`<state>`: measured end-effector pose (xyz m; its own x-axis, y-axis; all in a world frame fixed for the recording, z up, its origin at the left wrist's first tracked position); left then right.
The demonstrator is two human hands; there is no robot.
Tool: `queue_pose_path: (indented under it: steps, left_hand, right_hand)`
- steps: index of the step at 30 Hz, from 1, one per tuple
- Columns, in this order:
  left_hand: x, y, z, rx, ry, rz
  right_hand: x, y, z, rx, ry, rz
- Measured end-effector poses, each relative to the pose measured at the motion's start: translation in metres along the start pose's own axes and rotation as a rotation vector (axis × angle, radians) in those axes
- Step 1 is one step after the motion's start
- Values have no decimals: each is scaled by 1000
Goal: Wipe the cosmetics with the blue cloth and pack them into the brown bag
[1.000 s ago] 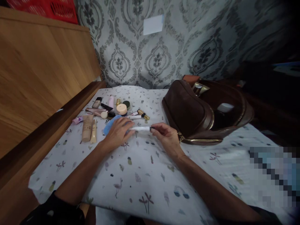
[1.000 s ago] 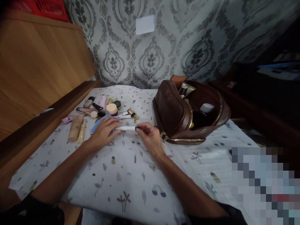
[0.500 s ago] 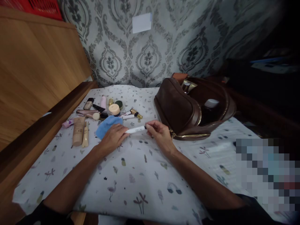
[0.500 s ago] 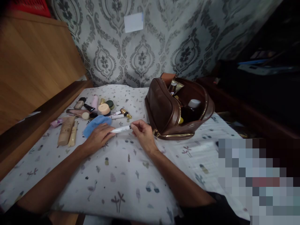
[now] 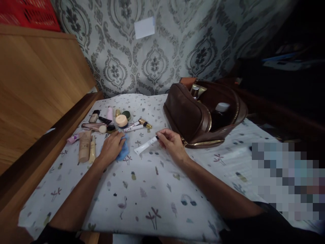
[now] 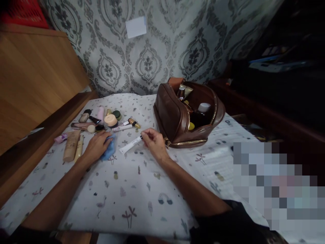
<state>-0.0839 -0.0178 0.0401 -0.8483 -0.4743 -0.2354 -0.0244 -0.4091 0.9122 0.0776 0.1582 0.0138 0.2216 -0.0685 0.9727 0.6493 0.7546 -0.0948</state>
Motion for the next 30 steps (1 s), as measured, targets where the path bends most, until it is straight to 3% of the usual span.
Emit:
queue_pose_path:
  steps: [3,5,9,11,16,21,26,30]
  left_hand:
    - [-17,13,1,-86,28,-309]
    - [-37,15,-2,-82,27,-543]
    - [-85,-4,-12,171,-92,-667]
    - [-94,-14,-17,272,-104,-642]
    - [-84,-18,-18,368,-34,-680]
    - [-80,-14,-18,448,13,-823]
    - [-75,-19,-20,521,76,-970]
    - [-64,-24,-18,506,148,-1027]
  right_hand:
    - [6,-6,-2,66,31,-29]
    - [11,-12,-5,139,50,-23]
    - [19,-24,-11,251,86,38]
    - [20,-26,-12,260,84,57]
    - [17,-20,-9,223,52,74]
    - [15,-4,-2,52,64,92]
    - [6,5,2,-75,-26,165]
    - [2,8,3,-140,-112,282]
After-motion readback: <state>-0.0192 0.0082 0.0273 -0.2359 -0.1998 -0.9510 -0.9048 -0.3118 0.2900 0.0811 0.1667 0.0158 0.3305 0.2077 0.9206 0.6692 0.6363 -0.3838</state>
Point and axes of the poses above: each hand's wrist, its own z-axis towards the middle knuckle, its own y-axis out of the back of the hand, x = y × z, the point moved 7 cm from there along z, towards the middle knuckle, and after that the axes turned 2 degrees about y, right-handed, at the moved point
